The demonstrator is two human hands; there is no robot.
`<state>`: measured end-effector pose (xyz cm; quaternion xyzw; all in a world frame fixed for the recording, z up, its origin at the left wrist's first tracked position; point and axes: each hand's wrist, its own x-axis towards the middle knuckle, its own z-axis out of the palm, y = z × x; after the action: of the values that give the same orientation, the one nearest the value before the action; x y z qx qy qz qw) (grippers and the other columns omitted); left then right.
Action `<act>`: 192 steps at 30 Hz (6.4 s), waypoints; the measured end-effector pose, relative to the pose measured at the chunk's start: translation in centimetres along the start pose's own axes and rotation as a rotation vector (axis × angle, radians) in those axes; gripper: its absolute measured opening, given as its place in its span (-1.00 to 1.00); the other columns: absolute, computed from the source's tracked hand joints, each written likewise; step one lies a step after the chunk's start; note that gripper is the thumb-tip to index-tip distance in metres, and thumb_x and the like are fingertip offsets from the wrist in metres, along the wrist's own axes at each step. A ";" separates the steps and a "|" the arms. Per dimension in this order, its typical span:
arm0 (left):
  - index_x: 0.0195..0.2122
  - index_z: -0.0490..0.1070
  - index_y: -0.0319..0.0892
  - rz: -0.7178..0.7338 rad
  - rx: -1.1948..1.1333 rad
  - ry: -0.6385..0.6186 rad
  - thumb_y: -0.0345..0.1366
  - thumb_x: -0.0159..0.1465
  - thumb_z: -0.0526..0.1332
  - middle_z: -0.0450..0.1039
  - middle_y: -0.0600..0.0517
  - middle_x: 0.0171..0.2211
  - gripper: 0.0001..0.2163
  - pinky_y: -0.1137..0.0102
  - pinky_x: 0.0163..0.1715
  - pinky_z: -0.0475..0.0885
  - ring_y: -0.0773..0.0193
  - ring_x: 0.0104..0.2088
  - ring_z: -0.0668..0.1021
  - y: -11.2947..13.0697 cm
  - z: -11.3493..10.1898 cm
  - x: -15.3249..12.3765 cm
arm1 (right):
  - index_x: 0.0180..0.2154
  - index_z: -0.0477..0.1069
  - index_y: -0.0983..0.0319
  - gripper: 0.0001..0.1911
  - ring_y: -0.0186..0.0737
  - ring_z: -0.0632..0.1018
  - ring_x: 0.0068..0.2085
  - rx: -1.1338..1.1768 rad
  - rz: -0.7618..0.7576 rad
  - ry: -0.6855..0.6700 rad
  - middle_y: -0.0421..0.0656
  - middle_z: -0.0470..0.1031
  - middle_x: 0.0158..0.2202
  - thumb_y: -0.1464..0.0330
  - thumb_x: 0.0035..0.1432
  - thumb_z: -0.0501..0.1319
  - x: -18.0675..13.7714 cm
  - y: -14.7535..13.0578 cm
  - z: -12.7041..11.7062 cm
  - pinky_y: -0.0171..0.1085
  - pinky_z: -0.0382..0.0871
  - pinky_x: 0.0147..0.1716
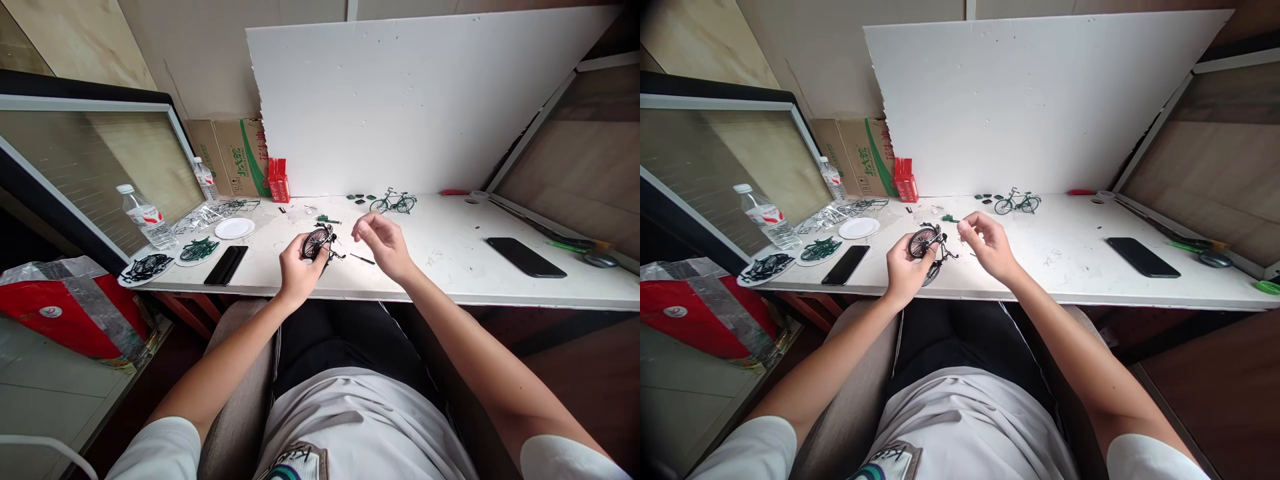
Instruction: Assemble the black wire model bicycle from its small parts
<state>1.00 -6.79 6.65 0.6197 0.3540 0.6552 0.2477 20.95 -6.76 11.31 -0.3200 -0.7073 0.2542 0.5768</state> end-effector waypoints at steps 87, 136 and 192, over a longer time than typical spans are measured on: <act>-0.12 0.59 -0.15 0.314 0.115 0.067 -0.17 0.28 0.49 0.74 -0.02 -0.21 -0.76 0.42 -0.23 0.63 0.22 -0.27 0.75 2.3 -1.0 -0.9 | -0.24 0.46 0.14 -0.63 -0.19 0.47 -0.34 -0.144 -0.416 -0.117 -0.16 0.49 -0.36 0.02 0.27 0.45 -1.7 -4.0 1.0 -0.19 0.37 -0.38; -0.09 0.59 -0.17 0.186 0.199 0.121 -0.17 0.30 0.42 0.71 -0.05 -0.22 -0.76 0.39 -0.16 0.58 0.20 -0.24 0.70 1.5 -1.0 0.0 | -0.02 0.45 0.13 -0.79 -0.10 0.54 -0.21 -0.775 -0.729 0.076 -0.12 0.57 -0.26 0.42 0.35 0.37 -2.6 -1.9 3.2 -0.17 0.41 -0.30; -0.07 0.59 -0.16 0.197 0.191 0.038 -0.13 0.26 0.47 0.70 -0.04 -0.24 -0.71 0.41 -0.20 0.56 0.22 -0.28 0.68 1.1 -0.7 -0.6 | -0.40 0.27 0.15 -0.66 -0.25 0.40 -0.43 -0.865 -0.686 0.053 -0.23 0.40 -0.51 0.35 0.47 0.27 -2.4 -1.3 3.2 -0.22 0.16 -0.48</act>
<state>0.50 -8.03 7.17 0.6595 0.3569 0.6514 0.1155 17.94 -9.41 10.05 -0.2853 -0.7962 -0.2701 0.4600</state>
